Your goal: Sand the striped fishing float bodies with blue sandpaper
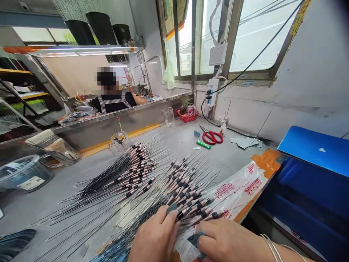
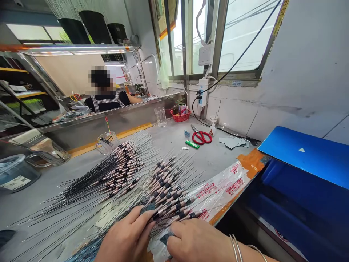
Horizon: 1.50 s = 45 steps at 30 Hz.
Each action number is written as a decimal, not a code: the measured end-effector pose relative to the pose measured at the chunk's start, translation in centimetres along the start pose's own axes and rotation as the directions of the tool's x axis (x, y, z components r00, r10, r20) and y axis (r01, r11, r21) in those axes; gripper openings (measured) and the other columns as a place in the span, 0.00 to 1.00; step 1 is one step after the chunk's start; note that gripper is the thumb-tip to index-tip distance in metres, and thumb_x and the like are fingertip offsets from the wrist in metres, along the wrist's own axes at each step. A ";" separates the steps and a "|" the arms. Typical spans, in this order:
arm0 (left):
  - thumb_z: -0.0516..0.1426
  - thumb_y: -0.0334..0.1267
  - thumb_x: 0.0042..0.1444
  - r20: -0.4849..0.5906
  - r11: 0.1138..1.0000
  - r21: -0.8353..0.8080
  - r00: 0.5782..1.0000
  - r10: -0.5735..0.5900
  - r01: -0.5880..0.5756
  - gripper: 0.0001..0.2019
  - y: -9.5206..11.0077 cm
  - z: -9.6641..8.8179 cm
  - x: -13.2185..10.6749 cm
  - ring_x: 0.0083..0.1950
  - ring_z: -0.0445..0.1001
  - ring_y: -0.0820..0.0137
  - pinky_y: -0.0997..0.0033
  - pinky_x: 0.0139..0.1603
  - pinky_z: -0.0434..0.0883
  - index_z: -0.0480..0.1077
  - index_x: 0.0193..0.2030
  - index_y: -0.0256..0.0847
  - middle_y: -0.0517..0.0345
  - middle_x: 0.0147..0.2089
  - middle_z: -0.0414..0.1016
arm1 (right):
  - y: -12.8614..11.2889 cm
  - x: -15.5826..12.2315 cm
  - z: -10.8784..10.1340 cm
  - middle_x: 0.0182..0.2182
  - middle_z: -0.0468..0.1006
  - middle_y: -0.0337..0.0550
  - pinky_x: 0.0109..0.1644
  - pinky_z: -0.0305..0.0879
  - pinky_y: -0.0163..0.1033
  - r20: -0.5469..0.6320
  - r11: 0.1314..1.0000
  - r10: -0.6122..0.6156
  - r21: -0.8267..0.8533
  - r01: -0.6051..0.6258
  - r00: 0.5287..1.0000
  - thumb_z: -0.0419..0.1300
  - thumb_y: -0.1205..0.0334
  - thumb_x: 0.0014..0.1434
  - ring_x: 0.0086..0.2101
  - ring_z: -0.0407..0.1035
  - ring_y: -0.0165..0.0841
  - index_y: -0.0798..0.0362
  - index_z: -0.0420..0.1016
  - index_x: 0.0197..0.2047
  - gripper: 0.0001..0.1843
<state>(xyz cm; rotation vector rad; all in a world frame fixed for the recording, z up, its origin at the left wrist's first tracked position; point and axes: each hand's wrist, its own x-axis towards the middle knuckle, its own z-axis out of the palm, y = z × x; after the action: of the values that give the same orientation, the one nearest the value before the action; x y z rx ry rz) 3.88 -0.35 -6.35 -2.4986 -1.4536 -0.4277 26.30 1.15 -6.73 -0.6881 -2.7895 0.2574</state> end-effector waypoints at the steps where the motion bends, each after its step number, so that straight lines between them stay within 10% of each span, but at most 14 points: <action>1: 0.44 0.35 0.65 0.013 1.000 -0.014 1.000 -0.005 0.006 0.14 0.1 -0.1 0.1 0.24 0.76 0.69 0.70 0.21 0.72 0.70 0.42 0.46 0.58 0.33 0.74 | 0.0 0.0 -0.3 0.26 0.73 0.39 0.22 0.49 0.37 0.023 0.999 0.010 0.030 -0.010 1.000 0.59 0.56 0.62 0.23 0.64 0.29 0.53 0.69 0.27 0.14; 6: 0.41 0.38 0.67 0.009 0.997 -0.077 1.000 -0.006 0.007 0.17 0.5 -0.7 0.5 0.23 0.76 0.69 0.71 0.20 0.72 0.71 0.39 0.46 0.58 0.30 0.73 | 1.0 0.7 -3.7 0.26 0.73 0.39 0.28 0.55 0.35 0.104 0.973 -0.005 0.232 -0.020 0.995 0.58 0.67 0.58 0.27 0.67 0.30 0.53 0.75 0.29 0.07; 11: 0.41 0.42 0.68 -0.044 0.993 -0.120 0.999 0.005 -0.011 0.18 0.6 -1.0 0.8 0.23 0.76 0.71 0.75 0.19 0.70 0.71 0.40 0.45 0.60 0.28 0.71 | 3.5 2.1 -5.6 0.28 0.72 0.44 0.36 0.59 0.38 -0.080 0.990 0.110 0.097 -0.102 0.991 0.53 0.67 0.61 0.32 0.64 0.34 0.54 0.76 0.32 0.11; 45: 0.45 0.39 0.67 -0.090 0.966 -0.248 0.995 0.045 -0.066 0.15 0.3 -0.6 0.6 0.29 0.78 0.69 0.74 0.26 0.76 0.71 0.46 0.41 0.53 0.32 0.75 | 3.8 2.9 -2.5 0.24 0.67 0.40 0.29 0.54 0.34 -0.058 0.968 0.097 0.236 -0.081 0.994 0.56 0.66 0.58 0.27 0.62 0.29 0.55 0.74 0.30 0.07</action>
<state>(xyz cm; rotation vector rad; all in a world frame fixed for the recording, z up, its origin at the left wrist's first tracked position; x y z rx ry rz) 4.36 -0.25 -5.57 -2.6697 -1.3693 -0.7393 26.19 6.09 -4.61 -0.7485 -2.6099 0.5582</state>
